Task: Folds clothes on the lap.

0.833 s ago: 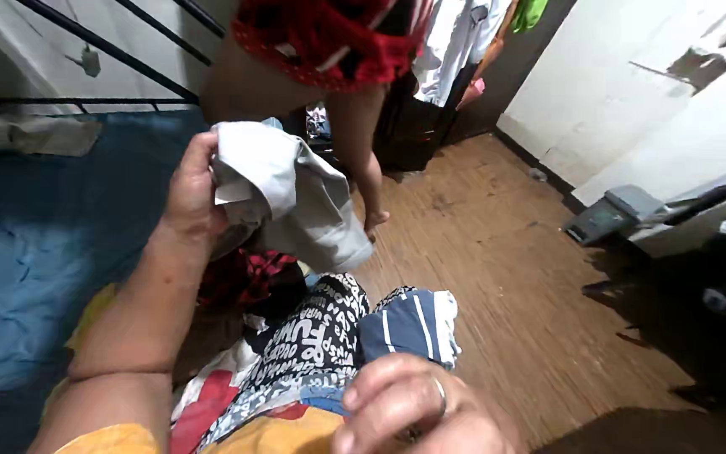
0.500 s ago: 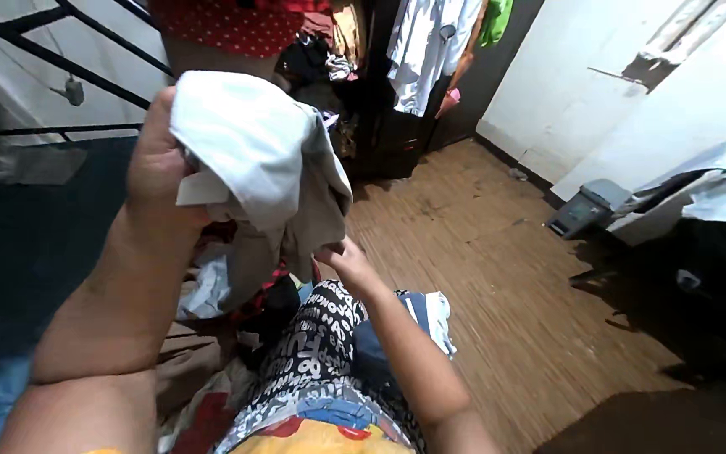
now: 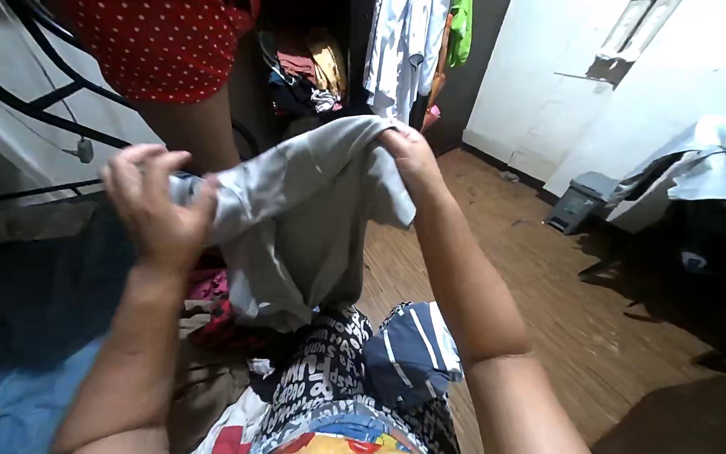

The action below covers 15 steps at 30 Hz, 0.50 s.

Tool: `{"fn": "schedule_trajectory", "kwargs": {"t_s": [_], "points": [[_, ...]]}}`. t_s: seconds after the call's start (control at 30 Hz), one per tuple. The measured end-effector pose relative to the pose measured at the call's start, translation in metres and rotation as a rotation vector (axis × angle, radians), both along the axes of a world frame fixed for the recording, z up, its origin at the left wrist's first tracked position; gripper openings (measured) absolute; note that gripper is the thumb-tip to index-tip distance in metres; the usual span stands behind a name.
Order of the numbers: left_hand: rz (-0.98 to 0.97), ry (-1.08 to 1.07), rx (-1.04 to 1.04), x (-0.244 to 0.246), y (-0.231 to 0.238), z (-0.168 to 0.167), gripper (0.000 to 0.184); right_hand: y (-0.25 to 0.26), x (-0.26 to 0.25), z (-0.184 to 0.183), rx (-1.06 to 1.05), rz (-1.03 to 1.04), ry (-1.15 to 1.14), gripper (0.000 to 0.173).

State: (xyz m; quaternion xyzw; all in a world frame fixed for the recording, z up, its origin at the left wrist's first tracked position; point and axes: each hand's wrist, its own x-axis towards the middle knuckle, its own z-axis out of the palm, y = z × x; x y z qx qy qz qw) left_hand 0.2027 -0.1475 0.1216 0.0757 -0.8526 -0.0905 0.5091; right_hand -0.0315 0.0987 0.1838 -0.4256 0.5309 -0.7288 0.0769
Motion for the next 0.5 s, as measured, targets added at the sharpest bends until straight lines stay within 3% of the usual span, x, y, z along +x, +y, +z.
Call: {"fn": "schedule_trajectory", "kwargs": {"t_s": [0.07,0.1,0.17,0.23,0.27,0.33,0.4,0.47,0.5], "points": [[-0.300,-0.074,-0.218,-0.026,0.027,-0.057,0.053,-0.008,0.017,-0.001,-0.013,0.106,-0.001,0.021],[-0.410,-0.274,-0.262,-0.042,0.030,-0.088,0.061,-0.008,0.023,0.001,-0.022,0.135,0.000,0.021],[-0.358,-0.743,-0.317,-0.060,0.010,-0.138,0.060,-0.003,0.028,0.005,-0.050,0.146,0.021,0.020],[-0.117,-1.000,-0.272,-0.062,-0.020,-0.162,0.029,0.003,0.025,0.004,-0.072,0.103,0.038,0.019],[-0.007,-1.055,-0.207,-0.062,-0.030,-0.159,0.023,0.006,0.021,0.002,-0.075,0.062,0.039,0.019],[0.066,-0.944,-0.134,-0.062,-0.046,-0.140,0.019,0.013,0.010,0.001,-0.056,-0.067,0.025,0.020],[0.044,-0.798,-0.100,-0.064,-0.045,-0.106,0.016,0.017,-0.007,0.001,-0.091,-0.182,-0.038,0.020],[-0.012,-0.645,-0.073,-0.067,-0.036,-0.073,0.014,0.011,-0.037,-0.009,-0.178,-0.158,-0.093,0.020],[-0.032,-0.594,-0.037,-0.068,-0.031,-0.057,0.017,0.009,-0.053,-0.018,-0.138,-0.100,-0.076,0.033]]}}
